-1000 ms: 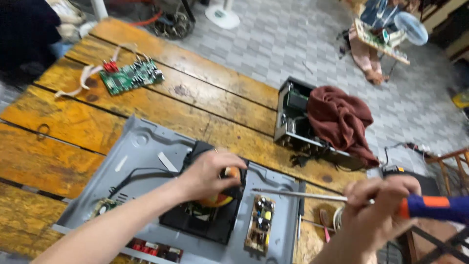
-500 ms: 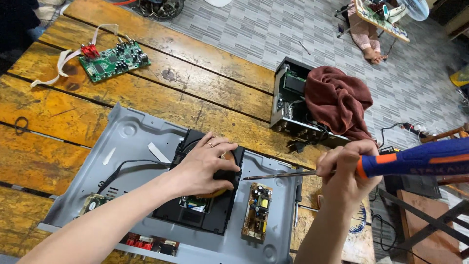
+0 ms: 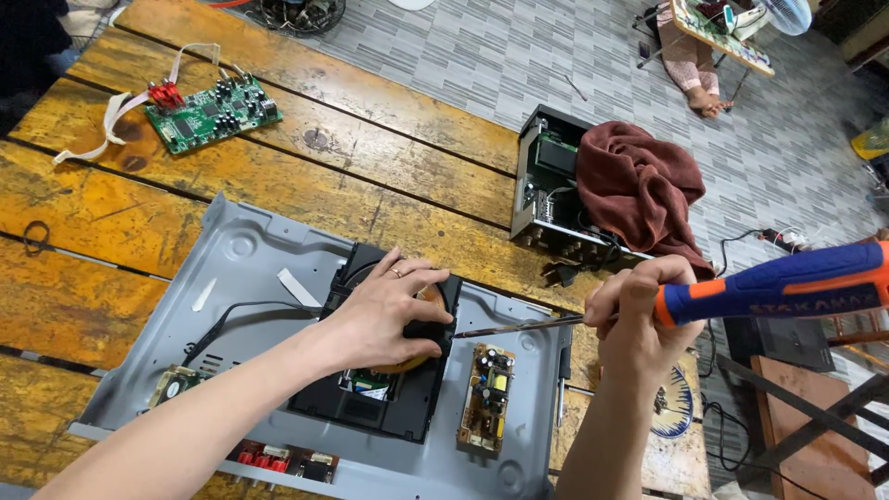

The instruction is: Repairing a DVD player by unscrewing components and adjusting the disc tray mechanism.

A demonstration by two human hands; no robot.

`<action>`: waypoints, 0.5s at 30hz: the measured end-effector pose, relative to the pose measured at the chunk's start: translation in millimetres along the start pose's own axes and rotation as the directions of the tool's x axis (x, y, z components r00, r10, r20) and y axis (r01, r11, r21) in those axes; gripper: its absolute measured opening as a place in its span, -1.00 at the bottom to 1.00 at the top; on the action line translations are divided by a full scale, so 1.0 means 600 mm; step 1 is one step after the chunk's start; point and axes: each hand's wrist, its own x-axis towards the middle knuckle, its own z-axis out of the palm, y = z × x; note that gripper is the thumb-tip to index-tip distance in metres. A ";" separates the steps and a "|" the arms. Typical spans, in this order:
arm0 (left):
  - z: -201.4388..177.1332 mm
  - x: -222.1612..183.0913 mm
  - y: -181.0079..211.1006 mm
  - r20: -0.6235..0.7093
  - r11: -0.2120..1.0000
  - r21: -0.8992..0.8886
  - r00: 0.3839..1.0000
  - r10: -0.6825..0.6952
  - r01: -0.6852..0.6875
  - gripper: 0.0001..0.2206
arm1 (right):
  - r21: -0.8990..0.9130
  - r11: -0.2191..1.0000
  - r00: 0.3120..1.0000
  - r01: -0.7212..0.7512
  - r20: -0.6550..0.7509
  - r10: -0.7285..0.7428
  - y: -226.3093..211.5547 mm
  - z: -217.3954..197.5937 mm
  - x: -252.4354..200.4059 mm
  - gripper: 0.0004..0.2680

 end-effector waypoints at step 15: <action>0.004 -0.002 -0.003 -0.016 1.000 0.004 1.000 0.012 -0.012 -0.67 | -0.024 1.000 1.000 -0.020 0.007 0.020 0.007 -0.001 -0.006 -0.72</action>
